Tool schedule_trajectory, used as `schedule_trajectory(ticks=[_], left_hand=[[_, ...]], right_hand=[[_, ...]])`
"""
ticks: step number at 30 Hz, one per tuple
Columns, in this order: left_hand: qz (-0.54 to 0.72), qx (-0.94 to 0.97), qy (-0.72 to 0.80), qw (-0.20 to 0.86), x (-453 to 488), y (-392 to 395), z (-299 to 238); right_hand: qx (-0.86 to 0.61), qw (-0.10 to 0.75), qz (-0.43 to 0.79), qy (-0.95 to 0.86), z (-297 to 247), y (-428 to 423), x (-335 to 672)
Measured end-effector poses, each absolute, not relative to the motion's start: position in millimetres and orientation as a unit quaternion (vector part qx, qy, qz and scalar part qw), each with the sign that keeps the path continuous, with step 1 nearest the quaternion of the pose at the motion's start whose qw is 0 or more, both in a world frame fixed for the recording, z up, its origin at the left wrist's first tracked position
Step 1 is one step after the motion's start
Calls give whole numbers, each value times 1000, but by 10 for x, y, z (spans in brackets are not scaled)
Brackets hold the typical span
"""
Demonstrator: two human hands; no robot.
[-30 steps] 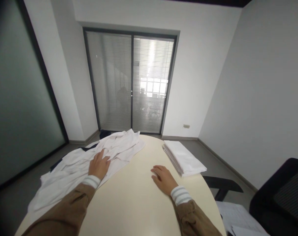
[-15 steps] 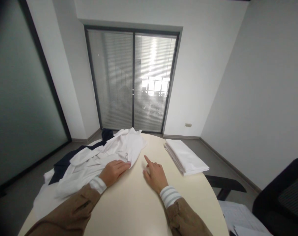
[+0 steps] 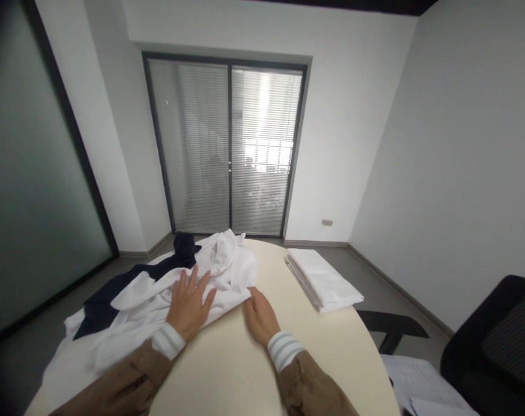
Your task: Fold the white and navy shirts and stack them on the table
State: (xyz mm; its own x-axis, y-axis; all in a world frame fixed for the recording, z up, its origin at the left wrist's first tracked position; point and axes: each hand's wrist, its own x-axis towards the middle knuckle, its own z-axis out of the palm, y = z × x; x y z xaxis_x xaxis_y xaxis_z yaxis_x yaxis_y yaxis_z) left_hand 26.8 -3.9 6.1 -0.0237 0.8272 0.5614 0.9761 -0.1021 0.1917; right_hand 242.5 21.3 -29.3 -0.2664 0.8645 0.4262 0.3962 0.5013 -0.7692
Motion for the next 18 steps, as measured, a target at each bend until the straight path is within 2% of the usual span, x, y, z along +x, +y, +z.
schedule_trajectory(ticks=[8, 15, 18], left_hand=[[-168, -714, -680, 3, 350, -113, -38], [-236, -778, -564, -145, 443, -251, -19], [-266, -777, -520, -234, 447, -255, 91]], right_hand=[[-427, 473, 336, -693, -250, 202, 2412], [-416, 532, 438, -593, -406, 341, 2447], [-433, 563, 403, -578, -447, 408, 2504]])
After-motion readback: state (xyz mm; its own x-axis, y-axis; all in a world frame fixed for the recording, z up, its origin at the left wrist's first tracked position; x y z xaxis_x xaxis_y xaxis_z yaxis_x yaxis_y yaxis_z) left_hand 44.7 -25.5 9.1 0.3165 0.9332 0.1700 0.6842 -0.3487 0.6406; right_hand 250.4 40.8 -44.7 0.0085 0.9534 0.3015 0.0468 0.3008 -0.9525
